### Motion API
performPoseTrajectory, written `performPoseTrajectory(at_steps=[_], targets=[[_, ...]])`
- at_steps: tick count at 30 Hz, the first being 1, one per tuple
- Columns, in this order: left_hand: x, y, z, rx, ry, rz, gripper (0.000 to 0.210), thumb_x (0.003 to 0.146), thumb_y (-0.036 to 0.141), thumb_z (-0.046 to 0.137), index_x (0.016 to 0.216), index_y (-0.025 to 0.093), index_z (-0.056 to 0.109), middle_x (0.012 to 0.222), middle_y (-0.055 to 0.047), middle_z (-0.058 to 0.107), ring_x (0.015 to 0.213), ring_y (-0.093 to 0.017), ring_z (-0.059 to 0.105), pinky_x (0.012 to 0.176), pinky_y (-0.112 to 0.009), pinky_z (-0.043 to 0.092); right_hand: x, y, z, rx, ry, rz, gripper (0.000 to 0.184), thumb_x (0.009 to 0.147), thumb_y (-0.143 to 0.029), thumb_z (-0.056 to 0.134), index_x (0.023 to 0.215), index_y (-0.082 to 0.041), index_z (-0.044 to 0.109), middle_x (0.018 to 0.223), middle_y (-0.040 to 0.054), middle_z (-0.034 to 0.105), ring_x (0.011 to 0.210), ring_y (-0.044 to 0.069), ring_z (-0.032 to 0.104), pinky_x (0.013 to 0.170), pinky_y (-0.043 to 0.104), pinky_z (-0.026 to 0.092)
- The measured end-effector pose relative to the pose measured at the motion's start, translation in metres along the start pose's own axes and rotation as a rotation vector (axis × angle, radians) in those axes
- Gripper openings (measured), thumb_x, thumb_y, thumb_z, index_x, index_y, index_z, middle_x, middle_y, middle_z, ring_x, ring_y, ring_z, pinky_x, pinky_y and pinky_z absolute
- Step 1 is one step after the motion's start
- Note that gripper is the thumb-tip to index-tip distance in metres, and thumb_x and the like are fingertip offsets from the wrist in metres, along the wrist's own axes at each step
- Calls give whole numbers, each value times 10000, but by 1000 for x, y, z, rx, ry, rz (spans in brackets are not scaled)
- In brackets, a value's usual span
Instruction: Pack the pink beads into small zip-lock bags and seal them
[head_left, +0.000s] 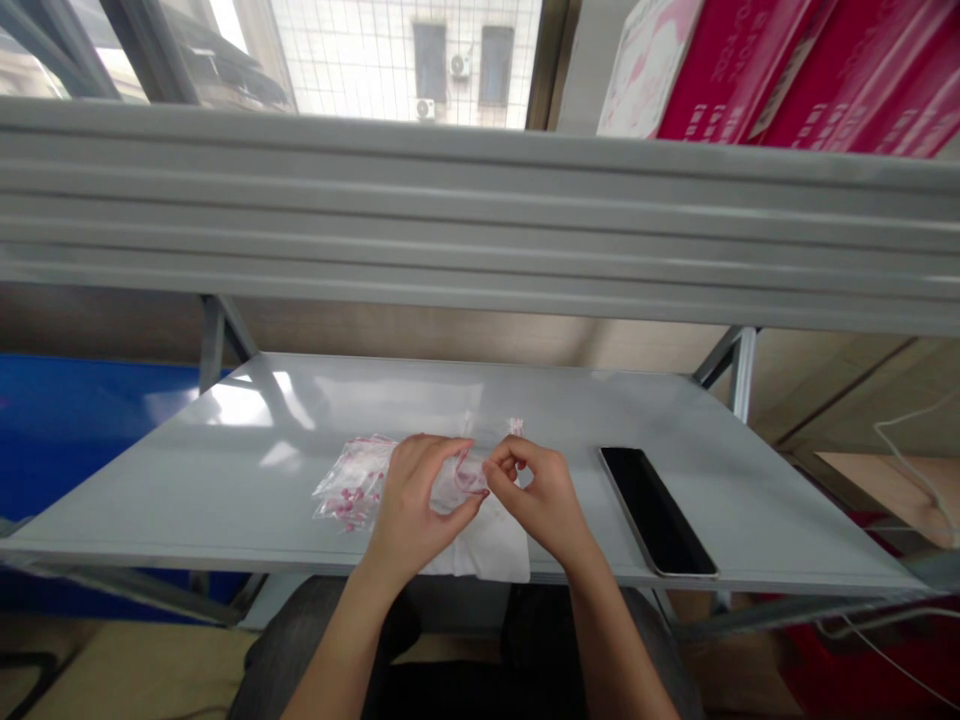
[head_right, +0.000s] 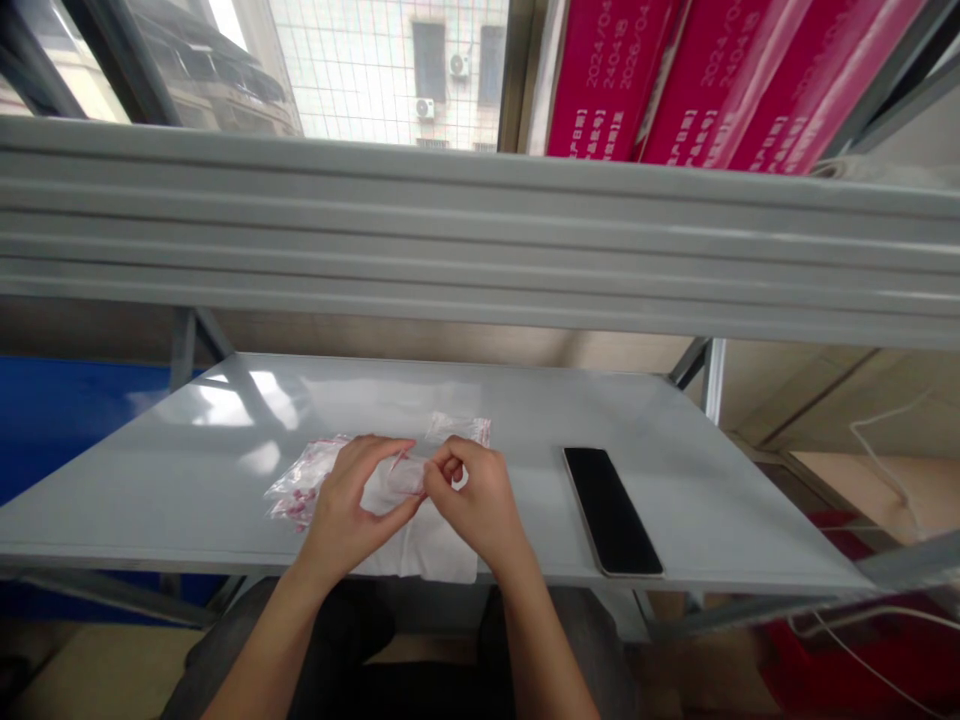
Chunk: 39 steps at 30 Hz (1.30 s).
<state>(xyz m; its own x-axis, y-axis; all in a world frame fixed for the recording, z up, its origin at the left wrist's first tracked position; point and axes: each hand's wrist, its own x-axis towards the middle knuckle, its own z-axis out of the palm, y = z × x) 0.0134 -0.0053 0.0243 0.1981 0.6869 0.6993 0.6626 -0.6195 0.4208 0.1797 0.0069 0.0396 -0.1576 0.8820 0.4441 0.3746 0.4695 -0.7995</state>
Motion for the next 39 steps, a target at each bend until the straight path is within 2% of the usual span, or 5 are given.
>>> performPoseTrajectory(at_steps=[6,12,19,29,39], targets=[[0,1,-4,-53,-97,3,559,724,259,748,1226,262,503,1099,-70,640,1027,-266,583,909,-412,458,-1,0,2,102,-95,31,134,736,-140,500,617,-198,524,581,-38,528,571,112,496,578,224,390],[1,3,-6,-126,-112,-7,444,773,200,686,1192,243,545,1023,-54,615,946,-212,594,816,-327,491,-1,-1,2,44,-98,76,125,725,-131,501,620,-190,531,577,-34,526,562,108,487,566,228,374],[-2,0,-5,-51,-150,54,435,767,212,697,1177,246,554,1047,-64,629,971,-236,586,854,-373,479,-1,9,7,187,-214,280,107,705,-207,581,601,-183,570,582,-19,575,545,109,504,532,227,400],[-1,-1,-2,18,-167,121,472,735,227,732,1170,212,549,1022,-68,628,913,-243,548,847,-413,440,-3,9,8,-10,-200,234,153,642,-75,498,536,-181,469,491,-61,439,490,83,404,480,199,302],[-2,-3,-2,44,-183,96,477,733,282,757,1162,215,562,973,-56,631,882,-241,533,814,-405,413,-4,10,6,-42,-185,170,139,726,-90,498,625,-171,547,554,-40,519,537,96,471,510,199,328]])
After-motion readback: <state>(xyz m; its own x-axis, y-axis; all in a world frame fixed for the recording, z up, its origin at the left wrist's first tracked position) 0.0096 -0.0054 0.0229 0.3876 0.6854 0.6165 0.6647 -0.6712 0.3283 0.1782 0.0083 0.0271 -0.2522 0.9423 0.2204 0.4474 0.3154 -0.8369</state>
